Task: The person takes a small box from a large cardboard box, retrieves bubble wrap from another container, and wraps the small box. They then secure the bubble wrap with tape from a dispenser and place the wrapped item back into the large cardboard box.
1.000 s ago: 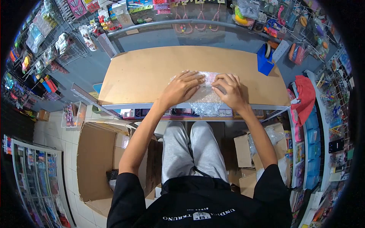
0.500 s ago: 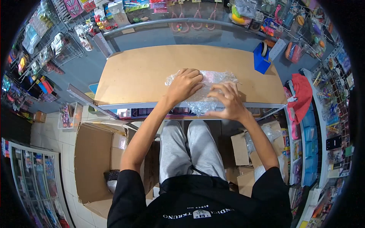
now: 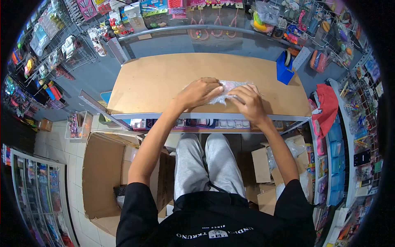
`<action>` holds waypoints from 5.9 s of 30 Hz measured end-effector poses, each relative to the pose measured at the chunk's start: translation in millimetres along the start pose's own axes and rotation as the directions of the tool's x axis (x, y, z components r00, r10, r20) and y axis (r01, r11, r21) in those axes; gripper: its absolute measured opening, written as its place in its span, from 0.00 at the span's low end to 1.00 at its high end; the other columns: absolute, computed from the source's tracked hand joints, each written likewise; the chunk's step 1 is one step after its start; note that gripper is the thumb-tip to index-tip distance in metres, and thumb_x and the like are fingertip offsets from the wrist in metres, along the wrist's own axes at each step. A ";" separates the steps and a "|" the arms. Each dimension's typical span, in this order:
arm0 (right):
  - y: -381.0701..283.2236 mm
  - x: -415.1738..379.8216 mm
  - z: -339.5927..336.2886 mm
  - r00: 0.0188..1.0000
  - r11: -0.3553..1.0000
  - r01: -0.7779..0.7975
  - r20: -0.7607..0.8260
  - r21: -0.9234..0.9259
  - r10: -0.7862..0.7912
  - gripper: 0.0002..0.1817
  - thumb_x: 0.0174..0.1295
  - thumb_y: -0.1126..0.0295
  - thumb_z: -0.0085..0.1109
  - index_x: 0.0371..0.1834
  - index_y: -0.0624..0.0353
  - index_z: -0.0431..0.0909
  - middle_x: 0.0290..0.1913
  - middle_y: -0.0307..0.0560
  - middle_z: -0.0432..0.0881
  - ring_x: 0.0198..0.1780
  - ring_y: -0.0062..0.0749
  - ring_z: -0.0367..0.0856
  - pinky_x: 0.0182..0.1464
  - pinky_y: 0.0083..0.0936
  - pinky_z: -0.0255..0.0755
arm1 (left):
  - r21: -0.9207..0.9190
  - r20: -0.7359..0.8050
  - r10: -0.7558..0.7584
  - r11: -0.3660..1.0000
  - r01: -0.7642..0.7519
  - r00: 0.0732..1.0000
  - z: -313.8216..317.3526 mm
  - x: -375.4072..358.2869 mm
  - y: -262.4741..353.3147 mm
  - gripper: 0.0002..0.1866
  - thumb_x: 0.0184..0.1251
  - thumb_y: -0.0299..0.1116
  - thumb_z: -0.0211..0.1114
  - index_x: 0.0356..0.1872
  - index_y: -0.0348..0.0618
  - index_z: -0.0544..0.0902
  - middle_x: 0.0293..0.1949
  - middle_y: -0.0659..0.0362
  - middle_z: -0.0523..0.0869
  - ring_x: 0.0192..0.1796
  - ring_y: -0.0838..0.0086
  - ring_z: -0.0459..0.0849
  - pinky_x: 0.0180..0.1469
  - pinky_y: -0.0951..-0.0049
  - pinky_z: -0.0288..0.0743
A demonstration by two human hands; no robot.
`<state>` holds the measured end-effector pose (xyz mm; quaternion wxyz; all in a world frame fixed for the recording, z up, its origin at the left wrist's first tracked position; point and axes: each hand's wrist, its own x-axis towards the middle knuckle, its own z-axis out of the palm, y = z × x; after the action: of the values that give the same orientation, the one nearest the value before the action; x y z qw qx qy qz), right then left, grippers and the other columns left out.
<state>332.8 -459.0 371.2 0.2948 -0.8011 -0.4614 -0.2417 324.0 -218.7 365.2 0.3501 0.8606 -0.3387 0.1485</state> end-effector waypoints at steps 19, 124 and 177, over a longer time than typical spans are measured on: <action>66.9 34.3 37.4 0.854 0.791 -0.519 0.225 0.324 0.469 0.23 0.63 0.53 0.70 0.34 0.66 0.82 0.30 0.50 0.84 0.32 0.32 0.81 0.41 0.33 0.73 | -0.264 -0.005 -0.438 0.868 0.421 0.899 -5.8 -1.3 10.0 0.21 0.70 0.37 0.68 0.56 0.38 0.72 0.40 0.42 0.88 0.45 0.48 0.87 0.49 0.53 0.78; 16.7 -33.7 16.8 0.992 0.964 0.088 0.070 0.251 -0.109 0.13 0.55 0.80 0.66 0.45 0.58 0.82 0.55 0.43 0.87 0.58 0.40 0.83 0.59 0.37 0.73 | 0.055 0.338 0.332 0.927 -0.370 0.881 -10.1 9.9 -36.4 0.37 0.55 0.48 0.65 0.66 0.45 0.73 0.63 0.38 0.70 0.65 0.39 0.67 0.70 0.40 0.57; 54.9 14.1 61.6 0.933 0.665 -0.354 0.194 0.658 0.304 0.14 0.56 0.66 0.79 0.36 0.66 0.87 0.33 0.32 0.69 0.32 0.14 0.66 0.35 0.17 0.63 | 0.250 0.176 -0.010 0.968 -0.035 0.984 18.5 -5.1 -34.3 0.39 0.75 0.58 0.51 0.73 0.34 0.66 0.73 0.39 0.68 0.78 0.50 0.61 0.80 0.38 0.34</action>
<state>394.8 -429.7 323.1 0.5913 -0.7133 -0.3751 0.0296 344.2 -211.3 332.3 0.2057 0.9057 -0.3521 0.1161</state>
